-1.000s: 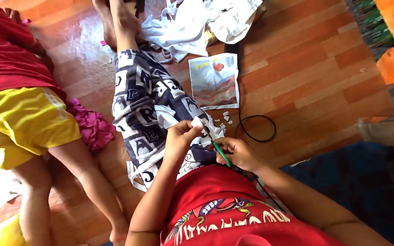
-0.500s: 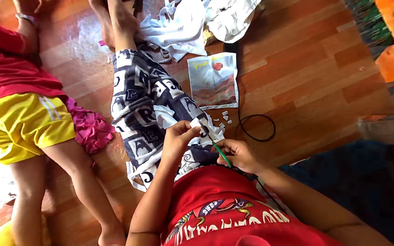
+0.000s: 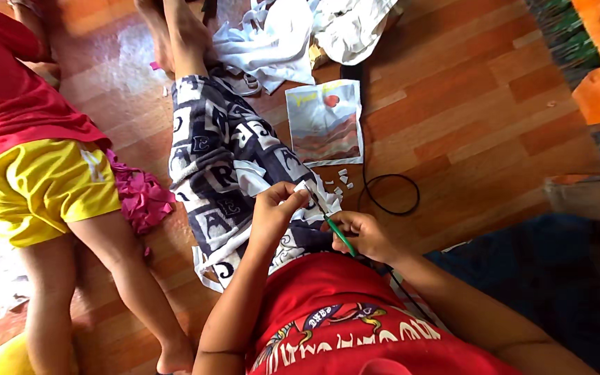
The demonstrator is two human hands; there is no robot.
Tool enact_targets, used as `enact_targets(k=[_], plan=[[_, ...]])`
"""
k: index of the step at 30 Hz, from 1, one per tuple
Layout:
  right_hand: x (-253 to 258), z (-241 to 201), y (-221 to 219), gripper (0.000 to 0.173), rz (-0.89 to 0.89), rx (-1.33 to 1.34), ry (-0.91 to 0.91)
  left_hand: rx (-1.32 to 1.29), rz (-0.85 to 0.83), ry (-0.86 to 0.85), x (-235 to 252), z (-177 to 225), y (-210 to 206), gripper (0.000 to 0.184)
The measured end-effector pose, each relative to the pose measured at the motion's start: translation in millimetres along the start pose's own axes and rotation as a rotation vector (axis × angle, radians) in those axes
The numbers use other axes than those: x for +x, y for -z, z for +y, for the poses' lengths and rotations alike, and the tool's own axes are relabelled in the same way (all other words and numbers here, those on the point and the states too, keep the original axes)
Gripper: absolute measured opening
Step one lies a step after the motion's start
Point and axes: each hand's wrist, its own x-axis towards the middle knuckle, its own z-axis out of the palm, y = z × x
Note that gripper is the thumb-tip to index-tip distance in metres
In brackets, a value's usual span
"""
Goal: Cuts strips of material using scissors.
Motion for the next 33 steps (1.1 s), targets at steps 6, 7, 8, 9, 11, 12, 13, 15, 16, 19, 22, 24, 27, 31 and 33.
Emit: enact_targets(k=[6,7,8,9,11,12,13,15,16,19,22,24,27,31,33], plan=[[0.3,0.5,0.0,0.027,0.008,0.016,-0.008,0.011,-0.001,-0.007,-0.2,-0.9,-1.3,0.011],[0.1,0.8,0.0,0.027,0.011,0.013,-0.003,0.012,0.000,-0.008,-0.2,-1.2,-1.2,0.011],[-0.1,1.0,0.0,0.027,0.016,0.006,-0.001,0.015,0.001,-0.007,-0.1,-1.2,-1.1,0.011],[-0.4,1.2,0.1,0.027,0.020,0.001,-0.001,0.018,0.002,-0.005,-0.2,-1.1,-1.1,0.011],[-0.8,1.5,0.5,0.027,0.026,-0.008,-0.003,0.020,0.002,-0.003,-0.1,-1.0,-1.1,0.011],[-1.2,1.2,0.5,0.027,0.029,-0.011,-0.002,0.020,0.000,-0.002,0.1,-0.8,-0.9,0.012],[-1.5,0.8,0.3,0.027,0.035,-0.016,-0.003,0.022,-0.005,-0.002,0.5,-0.6,-0.6,0.012],[-2.1,0.0,0.5,0.027,0.047,-0.033,0.000,0.024,-0.021,-0.005,2.0,-0.3,0.0,0.012],[-2.1,0.5,0.8,0.027,0.050,-0.043,0.008,0.022,-0.032,-0.009,3.1,-0.4,0.4,0.013],[-1.5,5.9,3.5,0.026,0.058,-0.062,0.039,0.001,-0.068,-0.024,8.9,-3.2,0.7,0.013],[-0.9,10.3,6.2,0.023,0.076,-0.046,0.045,-0.009,-0.098,-0.016,17.3,-6.3,-0.2,0.013],[-1.0,11.3,7.4,0.021,0.085,0.001,0.029,-0.002,-0.115,-0.008,20.7,-7.4,-1.5,0.014],[-1.0,13.3,10.0,0.024,0.083,0.037,0.003,0.005,-0.149,0.008,23.8,-7.7,-4.0,0.014],[-0.9,15.5,10.4,0.024,0.091,0.088,0.004,0.045,-0.191,0.029,22.2,-6.1,-7.1,0.016],[-0.8,16.0,10.0,0.022,0.095,0.098,0.004,0.048,-0.205,0.037,22.4,-7.2,-7.7,0.015]])
